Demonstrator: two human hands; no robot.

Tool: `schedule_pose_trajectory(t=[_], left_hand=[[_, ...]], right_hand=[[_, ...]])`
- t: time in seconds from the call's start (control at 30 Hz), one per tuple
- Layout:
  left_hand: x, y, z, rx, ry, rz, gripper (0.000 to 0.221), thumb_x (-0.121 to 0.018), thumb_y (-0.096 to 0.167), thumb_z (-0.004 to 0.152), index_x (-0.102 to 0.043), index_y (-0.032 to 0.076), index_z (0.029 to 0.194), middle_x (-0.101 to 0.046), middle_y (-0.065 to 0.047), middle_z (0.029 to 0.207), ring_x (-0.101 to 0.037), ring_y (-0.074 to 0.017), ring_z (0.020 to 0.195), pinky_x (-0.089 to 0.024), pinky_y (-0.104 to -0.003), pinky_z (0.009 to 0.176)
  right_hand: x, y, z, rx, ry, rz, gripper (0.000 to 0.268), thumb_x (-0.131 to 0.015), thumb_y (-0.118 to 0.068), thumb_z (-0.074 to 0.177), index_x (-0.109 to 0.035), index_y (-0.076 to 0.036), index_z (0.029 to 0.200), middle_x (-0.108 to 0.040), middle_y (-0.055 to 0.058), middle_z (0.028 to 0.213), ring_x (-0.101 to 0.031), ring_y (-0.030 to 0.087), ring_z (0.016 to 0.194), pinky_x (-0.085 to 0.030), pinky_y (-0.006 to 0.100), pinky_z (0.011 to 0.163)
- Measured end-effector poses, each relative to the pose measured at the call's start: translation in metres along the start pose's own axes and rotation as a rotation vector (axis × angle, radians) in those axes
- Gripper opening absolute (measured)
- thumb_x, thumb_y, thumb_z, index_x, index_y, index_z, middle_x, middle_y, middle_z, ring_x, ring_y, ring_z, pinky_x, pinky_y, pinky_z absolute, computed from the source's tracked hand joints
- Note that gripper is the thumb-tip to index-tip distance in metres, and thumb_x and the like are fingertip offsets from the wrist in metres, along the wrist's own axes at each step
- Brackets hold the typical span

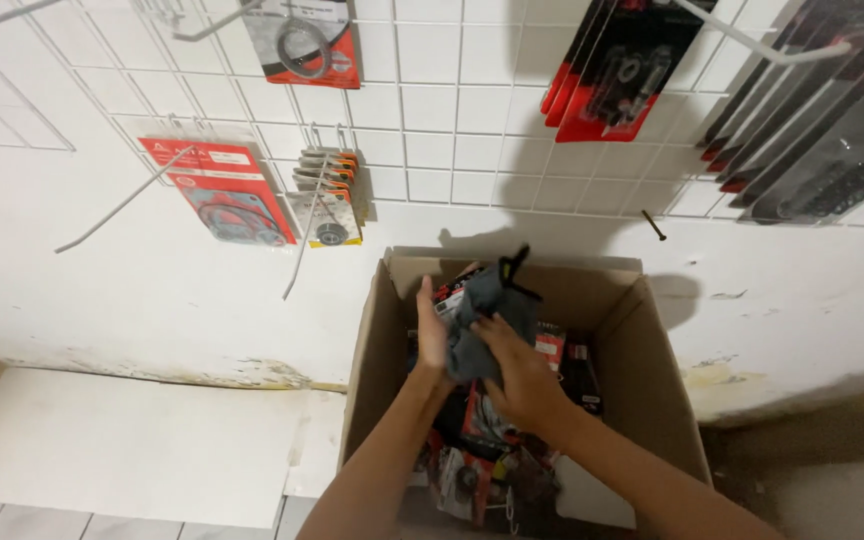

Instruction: Clean and hang packaged automotive parts from a box onto a wire display grid.

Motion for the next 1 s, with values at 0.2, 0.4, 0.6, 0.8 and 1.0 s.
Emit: schedule_pose_trajectory(t=[0.2,0.4,0.6,0.8,1.0], left_hand=[[-0.057,0.01,-0.079,-0.029,0.047,0.224,0.105,-0.064,0.073,0.078,-0.04,0.005,0.154,-0.057,-0.028,0.142,-0.061,-0.04,0.125,-0.048,-0.047,0.106],[-0.087,0.018,-0.111,-0.003,0.047,0.095,0.111,-0.063,0.075,0.075,-0.023,0.02,0.163,-0.028,-0.022,0.164,-0.04,-0.0423,0.144,-0.034,-0.055,0.116],[-0.027,-0.001,-0.05,-0.03,-0.012,0.308,0.127,-0.062,0.085,0.071,-0.006,0.02,0.165,-0.005,-0.022,0.168,-0.017,-0.0467,0.152,-0.019,-0.061,0.123],[-0.05,-0.007,-0.085,0.109,-0.178,0.532,0.113,-0.051,0.082,0.082,0.002,0.024,0.164,0.001,-0.019,0.169,-0.005,-0.0456,0.153,-0.011,-0.059,0.124],[-0.026,-0.009,-0.067,-0.093,-0.427,0.25,0.06,-0.039,0.062,0.103,-0.042,0.02,0.06,-0.039,0.006,0.057,-0.026,-0.0075,0.051,-0.022,-0.024,0.051]], right_hand=[[0.0,-0.007,0.0,-0.176,-0.072,-0.06,0.075,-0.062,-0.003,0.082,-0.04,-0.002,0.154,-0.053,0.031,0.144,-0.048,0.049,0.137,-0.039,0.059,0.113],[0.024,0.004,0.031,-1.145,0.244,0.467,0.069,-0.06,-0.044,0.089,-0.053,-0.02,0.153,-0.061,0.01,0.147,-0.048,0.03,0.142,-0.004,0.046,0.129],[0.017,-0.035,0.026,-0.453,0.078,0.351,0.065,-0.058,0.005,0.083,-0.051,0.006,0.147,-0.053,0.037,0.145,-0.044,0.052,0.139,-0.028,0.055,0.124],[0.019,-0.026,0.031,-0.358,0.171,0.331,0.065,-0.043,0.001,0.096,-0.032,0.002,0.16,-0.025,0.029,0.166,-0.028,0.043,0.152,-0.017,0.057,0.126],[0.018,-0.005,0.016,-0.029,0.106,0.052,0.07,-0.057,-0.006,0.08,-0.049,-0.002,0.149,-0.051,0.018,0.156,-0.042,0.039,0.149,-0.034,0.048,0.122]])
Point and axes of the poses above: each hand's wrist, its own z-axis towards the middle knuckle, its own x-axis out of the back of the hand, y = z × x, the point moved 1 cm from there along z, towards the middle knuckle
